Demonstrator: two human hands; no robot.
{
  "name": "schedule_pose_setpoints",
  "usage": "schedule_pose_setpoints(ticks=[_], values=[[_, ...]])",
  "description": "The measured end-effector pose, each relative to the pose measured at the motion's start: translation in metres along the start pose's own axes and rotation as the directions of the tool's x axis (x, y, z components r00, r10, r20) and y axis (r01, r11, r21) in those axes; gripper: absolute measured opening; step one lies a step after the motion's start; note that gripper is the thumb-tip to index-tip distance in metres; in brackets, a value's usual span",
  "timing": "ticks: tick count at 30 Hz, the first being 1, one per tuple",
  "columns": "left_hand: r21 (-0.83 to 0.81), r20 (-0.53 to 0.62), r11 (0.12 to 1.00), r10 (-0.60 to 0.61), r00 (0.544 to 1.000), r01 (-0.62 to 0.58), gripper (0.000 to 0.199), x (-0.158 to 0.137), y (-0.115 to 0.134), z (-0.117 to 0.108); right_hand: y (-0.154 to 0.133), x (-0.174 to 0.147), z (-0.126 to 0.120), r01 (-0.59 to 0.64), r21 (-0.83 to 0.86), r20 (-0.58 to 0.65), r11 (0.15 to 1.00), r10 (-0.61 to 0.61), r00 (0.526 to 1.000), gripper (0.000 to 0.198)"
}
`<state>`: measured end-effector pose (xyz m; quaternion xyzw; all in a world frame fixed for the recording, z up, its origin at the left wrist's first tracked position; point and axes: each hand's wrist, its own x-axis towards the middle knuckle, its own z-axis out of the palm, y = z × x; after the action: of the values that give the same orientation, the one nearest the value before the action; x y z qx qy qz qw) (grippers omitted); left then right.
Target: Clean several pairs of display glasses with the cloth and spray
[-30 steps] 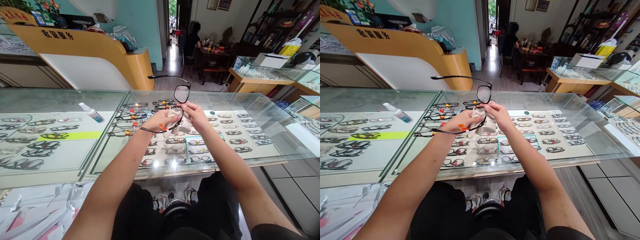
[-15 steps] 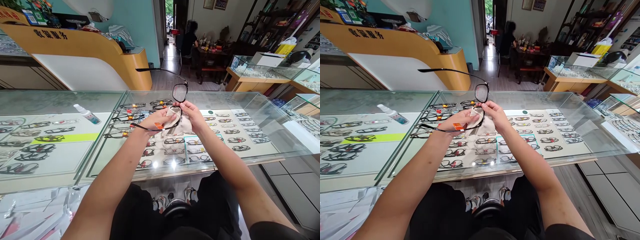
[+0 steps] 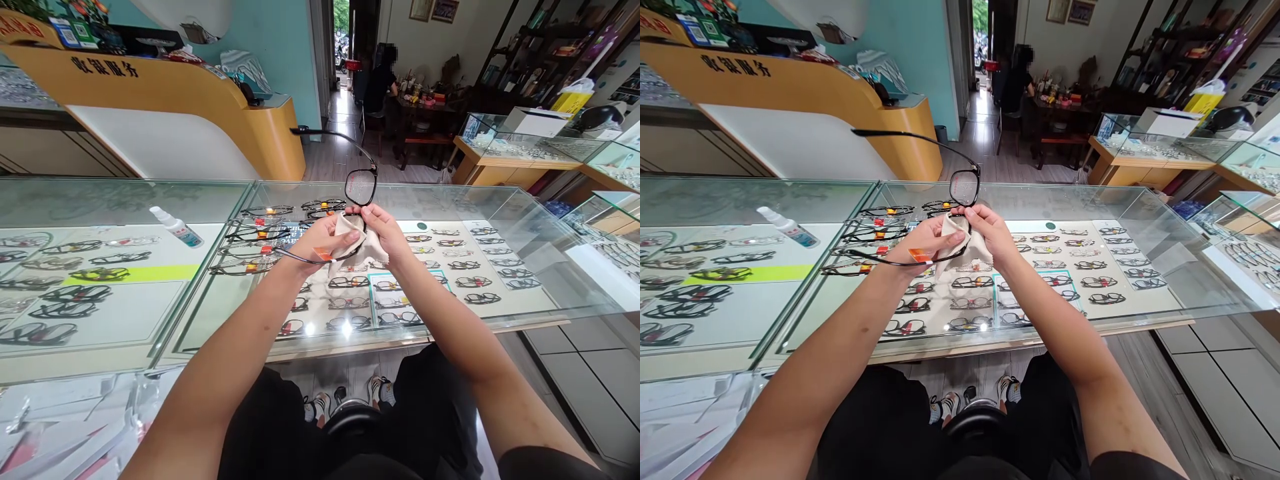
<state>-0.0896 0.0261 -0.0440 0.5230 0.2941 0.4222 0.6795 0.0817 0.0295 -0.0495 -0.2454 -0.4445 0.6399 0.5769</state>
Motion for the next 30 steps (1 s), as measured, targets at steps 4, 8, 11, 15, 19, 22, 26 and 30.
schedule_pose_setpoints(ticks=[4,8,11,15,19,22,26,30], values=[[-0.014,-0.156,0.991,0.129,0.979,-0.133,0.059,0.004,-0.011,0.008,0.000,-0.001,0.005,-0.006,0.004,0.016,1.000,0.006,1.000,0.046],[-0.029,-0.252,0.972,0.219,0.943,-0.234,0.057,0.007,-0.018,0.016,-0.003,-0.004,0.010,0.020,-0.003,0.030,1.000,-0.020,0.999,0.045],[-0.018,-0.229,0.963,0.258,0.939,-0.269,0.057,0.008,-0.018,0.014,-0.005,-0.004,0.010,0.032,0.006,0.020,0.999,-0.032,0.999,0.044],[-0.016,-0.081,0.989,0.148,0.986,-0.150,0.065,0.005,-0.009,0.005,-0.007,-0.003,0.006,0.049,-0.005,-0.031,0.999,-0.050,0.998,0.045],[0.031,0.036,0.996,0.078,0.996,-0.079,0.079,0.001,-0.001,0.002,-0.006,-0.002,0.002,0.061,-0.031,-0.064,0.998,-0.063,0.996,0.045],[0.036,-0.036,0.991,0.129,0.991,-0.128,0.078,0.000,-0.003,0.009,-0.002,-0.002,0.004,0.048,-0.028,-0.071,0.998,-0.050,0.996,0.048],[0.072,-0.140,0.978,0.205,0.969,-0.196,0.071,0.003,-0.012,0.015,0.003,-0.003,0.008,0.043,-0.030,-0.070,0.999,-0.045,0.997,0.051],[0.098,-0.180,0.965,0.256,0.950,-0.241,0.070,0.011,-0.018,0.011,0.004,-0.004,0.010,0.060,-0.035,-0.057,0.998,-0.062,0.996,0.048]])
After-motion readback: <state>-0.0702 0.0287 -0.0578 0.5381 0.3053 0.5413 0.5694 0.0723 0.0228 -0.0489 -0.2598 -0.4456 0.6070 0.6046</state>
